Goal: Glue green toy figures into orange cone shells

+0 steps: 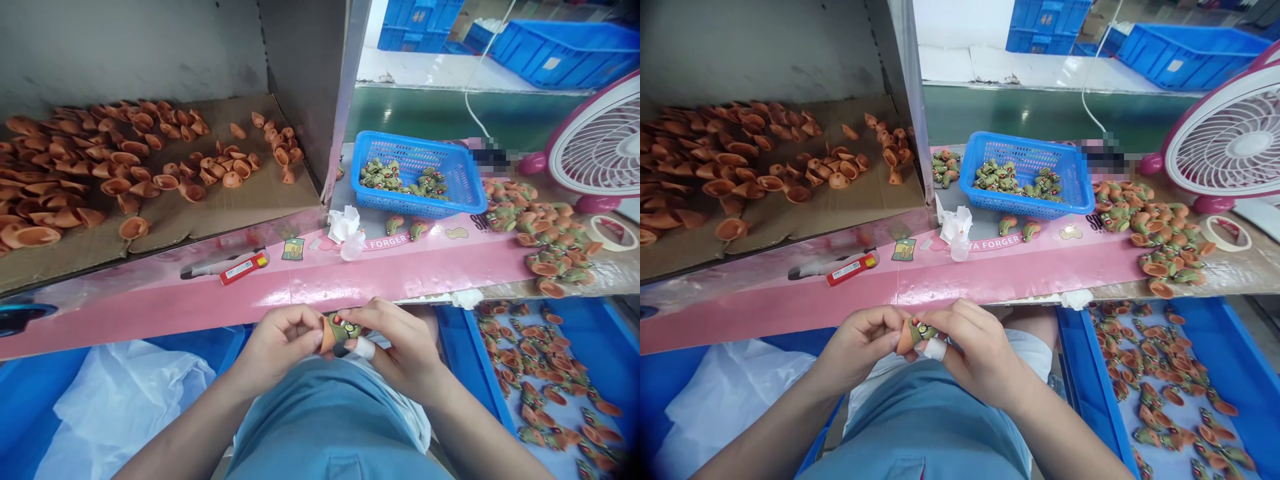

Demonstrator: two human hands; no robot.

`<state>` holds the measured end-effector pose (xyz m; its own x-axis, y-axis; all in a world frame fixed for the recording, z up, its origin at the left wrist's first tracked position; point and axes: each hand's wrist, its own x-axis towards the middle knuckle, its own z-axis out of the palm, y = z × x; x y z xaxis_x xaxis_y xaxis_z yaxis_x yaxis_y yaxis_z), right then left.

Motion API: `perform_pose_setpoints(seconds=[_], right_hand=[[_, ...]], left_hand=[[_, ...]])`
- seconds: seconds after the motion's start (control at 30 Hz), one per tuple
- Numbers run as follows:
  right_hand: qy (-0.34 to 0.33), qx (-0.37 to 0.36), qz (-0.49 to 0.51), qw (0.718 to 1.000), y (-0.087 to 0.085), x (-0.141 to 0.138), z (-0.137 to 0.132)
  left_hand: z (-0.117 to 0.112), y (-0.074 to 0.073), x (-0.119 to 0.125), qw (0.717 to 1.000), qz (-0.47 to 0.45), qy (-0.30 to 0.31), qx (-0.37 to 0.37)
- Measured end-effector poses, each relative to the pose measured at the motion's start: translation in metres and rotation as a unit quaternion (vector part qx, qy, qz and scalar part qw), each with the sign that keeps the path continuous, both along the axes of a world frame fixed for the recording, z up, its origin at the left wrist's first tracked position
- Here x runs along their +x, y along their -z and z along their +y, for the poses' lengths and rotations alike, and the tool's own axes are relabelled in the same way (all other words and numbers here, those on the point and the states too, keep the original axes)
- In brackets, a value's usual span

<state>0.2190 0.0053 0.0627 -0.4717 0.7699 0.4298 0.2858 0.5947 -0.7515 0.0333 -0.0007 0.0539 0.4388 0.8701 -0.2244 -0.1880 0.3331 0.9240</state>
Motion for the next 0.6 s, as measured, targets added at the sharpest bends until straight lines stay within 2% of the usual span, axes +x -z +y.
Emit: perform_pose_setpoints(seconds=[0.6], right_hand=[[0.020, 0.019, -0.008, 1.000, -0.0017, -0.0043, -0.0061]], left_hand=[[-0.0006, 0.0018, 0.0009, 0.999, -0.019, 0.020, -0.029]])
